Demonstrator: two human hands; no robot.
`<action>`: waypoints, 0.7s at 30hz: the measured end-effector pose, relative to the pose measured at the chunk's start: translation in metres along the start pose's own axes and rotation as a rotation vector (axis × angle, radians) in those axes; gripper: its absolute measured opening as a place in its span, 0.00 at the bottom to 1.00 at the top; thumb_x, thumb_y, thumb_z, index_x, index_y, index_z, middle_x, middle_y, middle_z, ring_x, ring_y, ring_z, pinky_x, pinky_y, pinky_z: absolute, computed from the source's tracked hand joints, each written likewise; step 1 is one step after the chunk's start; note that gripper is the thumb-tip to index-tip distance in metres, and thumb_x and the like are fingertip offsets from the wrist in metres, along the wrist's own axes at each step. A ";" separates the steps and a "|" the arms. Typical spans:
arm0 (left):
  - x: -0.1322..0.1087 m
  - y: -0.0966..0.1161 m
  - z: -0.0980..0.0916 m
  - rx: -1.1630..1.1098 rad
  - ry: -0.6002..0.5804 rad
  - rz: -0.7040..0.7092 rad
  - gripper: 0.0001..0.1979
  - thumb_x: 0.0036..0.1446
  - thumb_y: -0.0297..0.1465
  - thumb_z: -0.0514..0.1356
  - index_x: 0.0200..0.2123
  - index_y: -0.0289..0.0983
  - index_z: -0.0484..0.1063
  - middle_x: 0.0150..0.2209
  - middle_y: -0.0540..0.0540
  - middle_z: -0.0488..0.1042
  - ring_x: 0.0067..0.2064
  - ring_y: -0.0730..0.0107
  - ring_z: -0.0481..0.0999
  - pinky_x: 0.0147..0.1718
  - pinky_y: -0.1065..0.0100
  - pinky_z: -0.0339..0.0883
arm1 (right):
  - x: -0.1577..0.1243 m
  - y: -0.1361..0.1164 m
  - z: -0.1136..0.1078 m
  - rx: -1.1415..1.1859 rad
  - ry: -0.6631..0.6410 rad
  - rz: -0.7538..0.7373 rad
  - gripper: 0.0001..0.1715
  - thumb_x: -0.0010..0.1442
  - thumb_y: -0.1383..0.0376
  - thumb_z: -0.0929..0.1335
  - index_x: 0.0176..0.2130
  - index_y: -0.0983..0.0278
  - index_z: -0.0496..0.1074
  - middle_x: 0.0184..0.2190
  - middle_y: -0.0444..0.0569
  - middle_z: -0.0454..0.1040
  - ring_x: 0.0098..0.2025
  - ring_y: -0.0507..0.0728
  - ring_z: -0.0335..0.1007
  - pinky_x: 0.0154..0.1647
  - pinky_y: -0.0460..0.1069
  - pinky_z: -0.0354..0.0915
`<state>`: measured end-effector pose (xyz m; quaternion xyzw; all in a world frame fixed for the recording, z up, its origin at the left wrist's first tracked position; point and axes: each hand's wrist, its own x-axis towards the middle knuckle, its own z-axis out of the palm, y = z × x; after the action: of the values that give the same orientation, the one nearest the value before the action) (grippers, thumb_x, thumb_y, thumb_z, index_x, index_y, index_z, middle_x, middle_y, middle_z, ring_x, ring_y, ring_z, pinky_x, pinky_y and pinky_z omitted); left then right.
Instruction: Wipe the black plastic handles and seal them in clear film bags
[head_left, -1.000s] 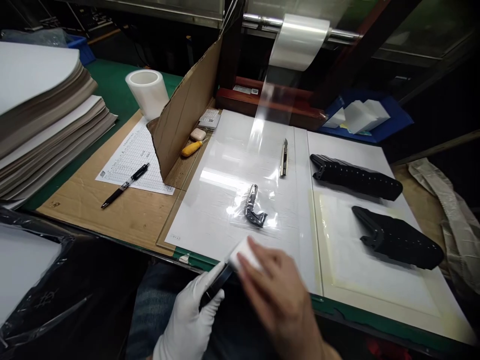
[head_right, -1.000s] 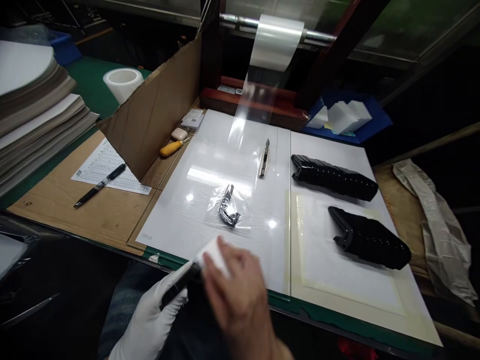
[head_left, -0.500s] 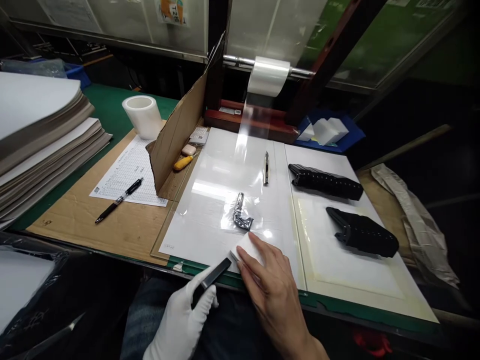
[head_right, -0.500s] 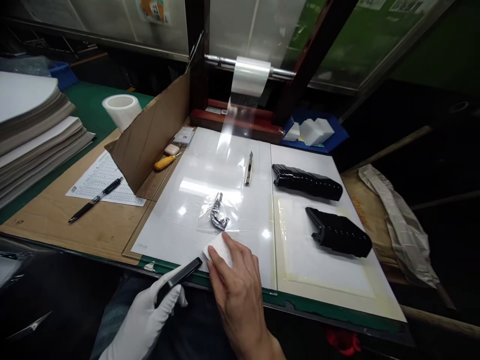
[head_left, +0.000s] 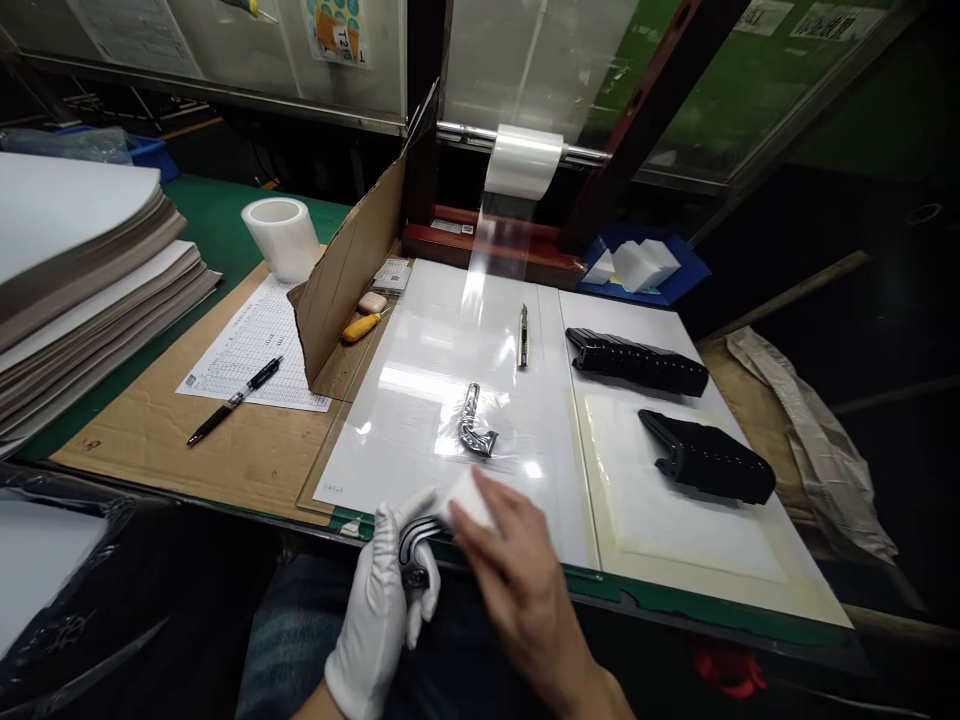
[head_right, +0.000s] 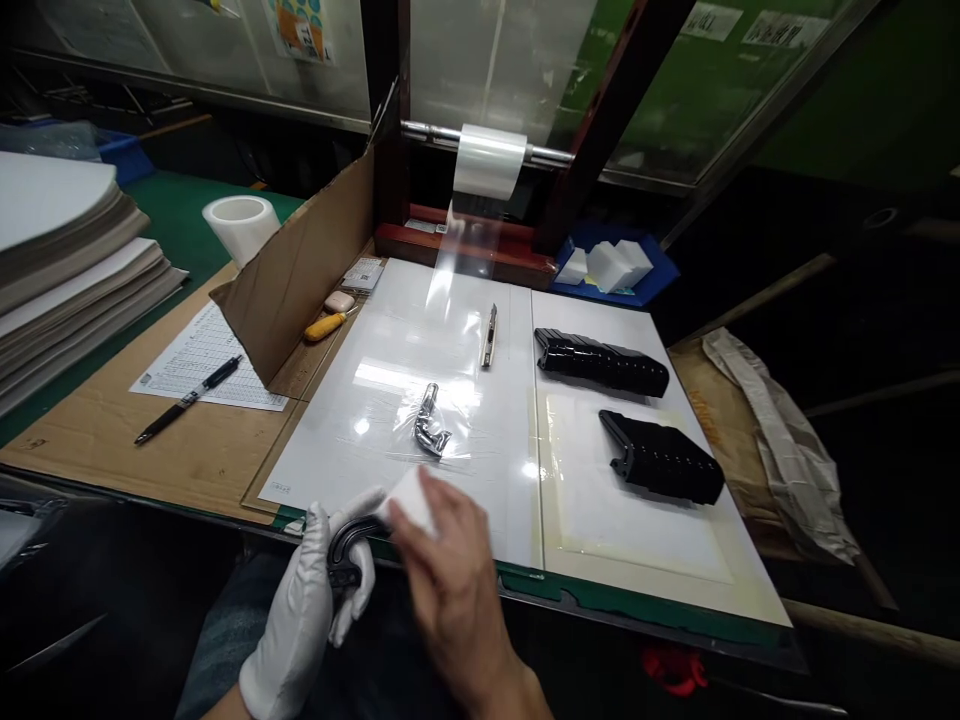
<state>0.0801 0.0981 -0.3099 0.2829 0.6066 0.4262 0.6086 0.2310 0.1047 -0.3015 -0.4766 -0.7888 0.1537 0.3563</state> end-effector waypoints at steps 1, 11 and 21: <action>0.000 0.002 0.002 -0.003 -0.003 -0.008 0.40 0.61 0.61 0.46 0.57 0.34 0.72 0.16 0.54 0.66 0.14 0.74 0.59 0.12 0.73 0.54 | -0.002 -0.002 0.002 -0.045 0.045 0.052 0.27 0.67 0.74 0.64 0.61 0.56 0.69 0.64 0.57 0.66 0.63 0.63 0.62 0.53 0.63 0.70; -0.003 -0.002 0.013 -0.041 -0.035 -0.011 0.38 0.63 0.58 0.49 0.59 0.32 0.69 0.16 0.55 0.65 0.15 0.75 0.61 0.12 0.75 0.56 | -0.013 -0.014 0.017 -0.183 0.112 0.125 0.28 0.66 0.74 0.63 0.63 0.60 0.67 0.67 0.62 0.59 0.65 0.69 0.58 0.51 0.66 0.69; -0.006 0.035 -0.021 0.092 -0.315 -0.095 0.34 0.66 0.54 0.48 0.60 0.32 0.68 0.13 0.56 0.64 0.11 0.79 0.53 0.12 0.78 0.47 | -0.014 0.007 -0.033 0.545 -0.137 0.653 0.26 0.70 0.52 0.64 0.63 0.53 0.67 0.63 0.51 0.68 0.65 0.65 0.65 0.61 0.64 0.66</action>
<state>0.0542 0.1060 -0.2789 0.3447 0.5353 0.3189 0.7021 0.2628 0.0935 -0.2886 -0.5784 -0.5491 0.4925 0.3485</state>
